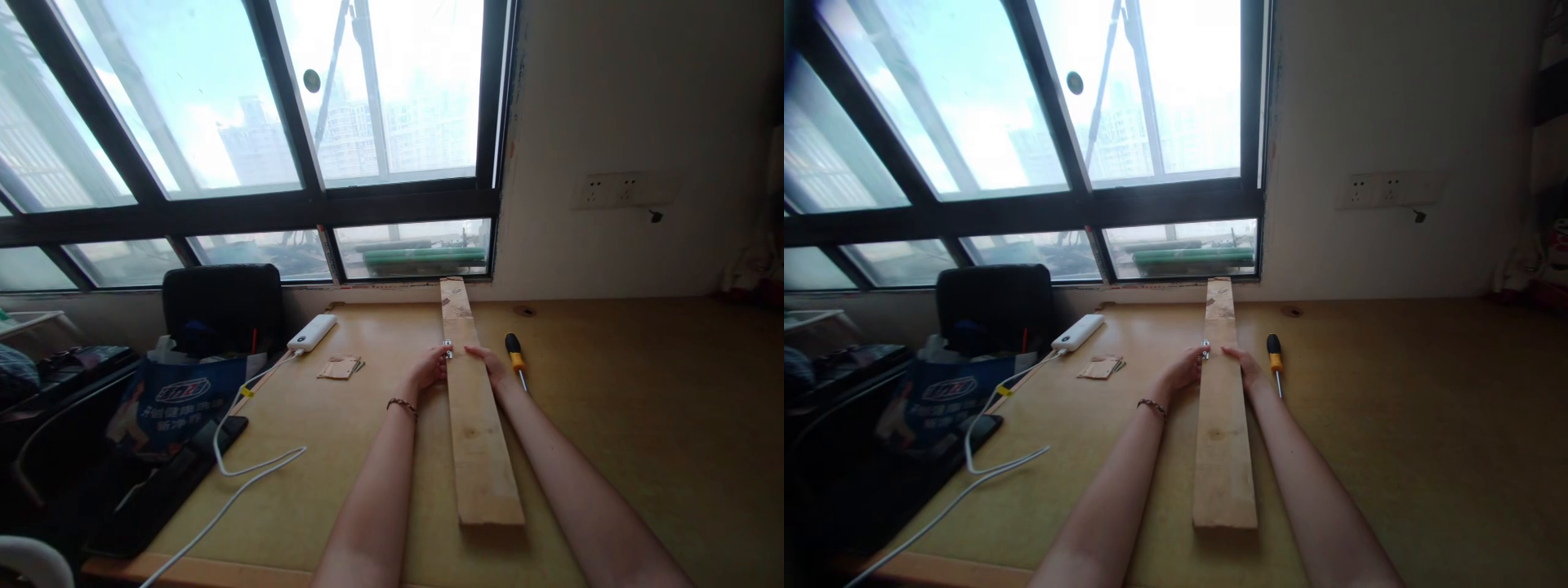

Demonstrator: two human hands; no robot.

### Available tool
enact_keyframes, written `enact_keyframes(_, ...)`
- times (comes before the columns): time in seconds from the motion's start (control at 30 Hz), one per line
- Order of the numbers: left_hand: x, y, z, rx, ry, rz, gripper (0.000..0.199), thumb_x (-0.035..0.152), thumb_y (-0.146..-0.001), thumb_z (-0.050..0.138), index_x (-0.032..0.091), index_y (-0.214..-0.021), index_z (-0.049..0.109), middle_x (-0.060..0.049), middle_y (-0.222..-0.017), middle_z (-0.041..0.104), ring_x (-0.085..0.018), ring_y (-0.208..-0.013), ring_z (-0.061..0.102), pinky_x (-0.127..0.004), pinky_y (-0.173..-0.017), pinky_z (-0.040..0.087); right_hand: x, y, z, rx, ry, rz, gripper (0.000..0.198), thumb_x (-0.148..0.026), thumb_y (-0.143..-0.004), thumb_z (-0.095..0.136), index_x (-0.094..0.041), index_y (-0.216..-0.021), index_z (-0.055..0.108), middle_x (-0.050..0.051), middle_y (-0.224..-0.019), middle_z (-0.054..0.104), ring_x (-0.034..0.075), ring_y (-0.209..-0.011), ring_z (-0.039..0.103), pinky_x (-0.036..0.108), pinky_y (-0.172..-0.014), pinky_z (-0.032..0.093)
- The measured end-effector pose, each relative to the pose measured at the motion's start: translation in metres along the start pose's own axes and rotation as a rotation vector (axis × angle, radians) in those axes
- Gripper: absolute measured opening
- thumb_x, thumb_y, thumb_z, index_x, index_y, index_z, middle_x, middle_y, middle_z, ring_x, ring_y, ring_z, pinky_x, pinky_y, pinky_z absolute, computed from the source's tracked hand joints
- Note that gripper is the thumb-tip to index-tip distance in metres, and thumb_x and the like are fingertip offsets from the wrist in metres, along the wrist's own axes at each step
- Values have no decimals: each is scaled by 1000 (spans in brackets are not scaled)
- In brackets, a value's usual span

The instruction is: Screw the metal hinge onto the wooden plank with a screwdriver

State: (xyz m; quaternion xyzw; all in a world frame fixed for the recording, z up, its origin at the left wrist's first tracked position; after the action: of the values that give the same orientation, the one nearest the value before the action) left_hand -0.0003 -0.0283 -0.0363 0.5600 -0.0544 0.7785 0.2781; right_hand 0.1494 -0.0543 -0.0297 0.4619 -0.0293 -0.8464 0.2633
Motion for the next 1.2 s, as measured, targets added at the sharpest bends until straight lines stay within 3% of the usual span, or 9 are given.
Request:
enact_keyframes(0.2, 2, 2, 1, -8, -23, -21, 26, 36, -73, 58, 14, -82, 51, -4, -61, 62, -15, -52, 61, -28, -52, 50, -1, -2, -1, -11, -34, 43, 34, -25, -79, 42, -5, -104, 54, 13, -78, 68, 22, -70, 66, 37, -76, 50)
enact_keyframes(0.43, 7, 10, -5, -64, -52, -20, 39, 49, -72, 56, 12, -83, 53, -9, -69, 63, -16, -59, 62, -30, -59, 51, 0, 0, 0, -14, -31, 31, 34, -27, -78, 43, -6, -102, 55, 12, -76, 69, 22, -71, 66, 36, -76, 50)
enact_keyframes(0.53, 10, 12, -11, -2, -111, -11, 44, 53, -70, 57, 10, -79, 55, -11, -71, 62, -17, -62, 62, -31, -60, 50, -1, 0, 0, -7, -26, 24, 33, -26, -78, 43, -6, -101, 55, 12, -76, 69, 22, -72, 66, 35, -76, 50)
enact_keyframes(0.6, 13, 12, -14, 137, -174, 59, 44, 54, -68, 57, 11, -74, 56, -10, -69, 61, -15, -60, 60, -29, -58, 49, -1, 0, 1, 15, -18, 18, 33, -25, -78, 43, -6, -101, 55, 11, -77, 69, 21, -72, 66, 34, -76, 50)
enact_keyframes(0.7, 17, 13, -15, 342, -273, 296, 36, 48, -64, 63, 14, -75, 58, -7, -72, 61, -12, -63, 57, -22, -55, 43, -2, 3, 5, 34, -6, 13, 33, -25, -78, 44, -7, -103, 55, 11, -80, 69, 21, -74, 66, 34, -76, 50)
enact_keyframes(0.8, 18, 13, -9, 300, -308, 438, 32, 37, -60, 69, 18, -85, 61, -4, -81, 63, -12, -72, 57, -20, -57, 40, -3, 8, 11, 39, -6, -4, 33, -24, -78, 43, -7, -104, 55, 11, -81, 69, 22, -76, 66, 35, -76, 51)
enact_keyframes(0.93, 12, 7, -1, 224, -242, 420, 29, 28, -59, 69, 16, -84, 62, -5, -81, 64, -11, -68, 55, -21, -60, 39, -6, 16, 19, 70, 18, -40, 33, -22, -78, 44, -7, -105, 54, 11, -81, 69, 23, -76, 65, 36, -76, 51)
enact_keyframes(1.1, 8, 1, 4, 324, -198, 436, 20, 24, -59, 68, 15, -76, 63, -3, -72, 62, -11, -64, 53, -21, -60, 39, -7, 22, 23, 47, 57, -36, 34, -25, -78, 45, -8, -106, 54, 11, -82, 68, 23, -75, 65, 37, -75, 51)
enact_keyframes(1.2, 9, 3, 7, 369, -214, 496, 15, 22, -59, 67, 15, -73, 64, -3, -77, 62, -13, -73, 55, -21, -64, 40, -7, 23, 24, 43, 61, -30, 34, -25, -78, 45, -8, -106, 54, 12, -82, 68, 23, -75, 65, 37, -75, 51)
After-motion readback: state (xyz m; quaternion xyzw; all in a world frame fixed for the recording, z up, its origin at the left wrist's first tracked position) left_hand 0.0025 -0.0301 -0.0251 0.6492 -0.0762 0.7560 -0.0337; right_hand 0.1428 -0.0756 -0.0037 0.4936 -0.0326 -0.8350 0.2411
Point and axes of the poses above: each hand's wrist, its own y-axis away from the middle knuckle, its own z-axis out of the palm, x = y × z, the point moved 1 cm from there along -y, towards the middle knuckle
